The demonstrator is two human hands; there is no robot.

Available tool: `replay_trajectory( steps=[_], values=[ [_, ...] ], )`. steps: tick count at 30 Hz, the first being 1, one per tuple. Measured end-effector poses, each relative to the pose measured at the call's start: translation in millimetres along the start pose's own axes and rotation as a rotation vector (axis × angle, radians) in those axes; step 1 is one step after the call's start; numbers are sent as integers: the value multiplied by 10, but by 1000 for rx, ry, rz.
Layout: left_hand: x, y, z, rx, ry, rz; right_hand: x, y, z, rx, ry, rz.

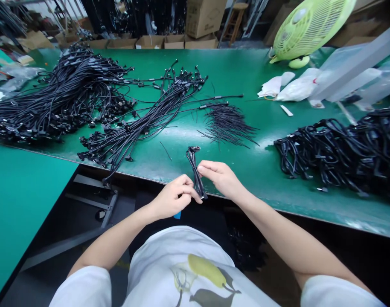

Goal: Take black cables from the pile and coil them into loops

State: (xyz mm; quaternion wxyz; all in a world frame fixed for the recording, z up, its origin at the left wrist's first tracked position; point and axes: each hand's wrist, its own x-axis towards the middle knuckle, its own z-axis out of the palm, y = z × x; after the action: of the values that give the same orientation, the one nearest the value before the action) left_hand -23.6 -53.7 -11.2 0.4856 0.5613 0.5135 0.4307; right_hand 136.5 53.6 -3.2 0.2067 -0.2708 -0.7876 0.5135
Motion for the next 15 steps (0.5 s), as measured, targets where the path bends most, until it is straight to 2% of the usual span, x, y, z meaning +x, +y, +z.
replay_trajectory(
  steps=[2, 4, 6, 8, 11, 13, 15],
  values=[
    [48, -68, 21, -101, 78, -94, -44, -60, 41, -20, -64, -60],
    [96, -114, -8, -299, 167, -162, -91, -82, 127, -195, -126, -167],
    [104, -100, -65, -381, 211, -146, -118, -43, 211, -410, -124, -246],
    [62, -36, -108, -262, 196, -62, -124, 33, 256, -488, -138, -246],
    [-66, 83, -113, -37, 116, 56, -137, 99, 239, -422, -199, -198],
    [-161, 143, -90, 28, 85, 91, -169, 49, 182, -419, -144, -217],
    [-234, 185, -62, 65, 66, 114, -213, -70, 105, -438, -10, -269]
  ],
)
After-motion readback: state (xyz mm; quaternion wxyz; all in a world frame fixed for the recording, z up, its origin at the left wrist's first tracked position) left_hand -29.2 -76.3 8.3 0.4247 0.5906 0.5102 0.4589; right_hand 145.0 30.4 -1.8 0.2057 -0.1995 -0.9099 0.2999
